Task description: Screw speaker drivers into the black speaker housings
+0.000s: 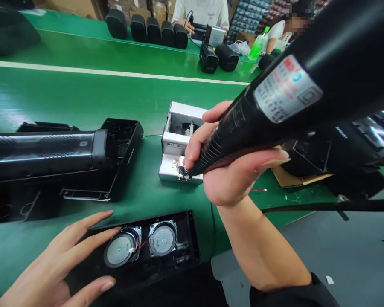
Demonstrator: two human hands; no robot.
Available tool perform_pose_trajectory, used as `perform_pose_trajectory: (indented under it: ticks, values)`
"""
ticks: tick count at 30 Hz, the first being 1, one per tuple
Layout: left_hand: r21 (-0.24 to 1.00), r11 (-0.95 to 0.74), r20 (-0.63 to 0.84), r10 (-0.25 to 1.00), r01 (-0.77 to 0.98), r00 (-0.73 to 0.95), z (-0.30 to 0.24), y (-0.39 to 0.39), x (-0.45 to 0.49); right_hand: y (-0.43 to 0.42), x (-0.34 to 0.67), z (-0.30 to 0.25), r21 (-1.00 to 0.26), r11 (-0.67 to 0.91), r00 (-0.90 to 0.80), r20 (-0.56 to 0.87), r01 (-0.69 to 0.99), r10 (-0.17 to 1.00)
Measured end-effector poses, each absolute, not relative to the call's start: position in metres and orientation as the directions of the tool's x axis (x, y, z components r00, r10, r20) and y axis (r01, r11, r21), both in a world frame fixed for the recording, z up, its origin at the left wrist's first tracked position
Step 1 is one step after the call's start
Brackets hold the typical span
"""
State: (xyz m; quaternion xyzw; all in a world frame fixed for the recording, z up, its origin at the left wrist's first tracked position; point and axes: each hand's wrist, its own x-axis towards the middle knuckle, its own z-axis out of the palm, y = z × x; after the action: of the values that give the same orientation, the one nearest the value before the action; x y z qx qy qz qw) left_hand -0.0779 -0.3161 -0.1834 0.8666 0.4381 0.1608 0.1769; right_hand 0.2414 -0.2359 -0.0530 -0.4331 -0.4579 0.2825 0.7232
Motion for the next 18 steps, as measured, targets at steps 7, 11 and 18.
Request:
perform_pose_trajectory:
  ticks: [7, 11, 18]
  values:
    - [0.486, -0.501, 0.085, 0.842, 0.716, 0.532, -0.176, -0.315, -0.072, -0.225, 0.244, -0.072, -0.797, 0.604, 0.376, 0.565, 0.02, 0.734]
    - [0.482, -0.531, 0.107, 0.825, 0.697, 0.554, -0.172, -0.315, -0.073, -0.218, 0.245, -0.08, -0.743, 0.669, 0.334, 0.636, 0.023, 0.695]
    - [0.472, -0.543, 0.034, 0.799, 0.695, 0.601, -0.165, -0.324, -0.077, -0.217, 0.242, -0.088, -0.847, 0.529, 0.304, 0.492, -0.051, 0.816]
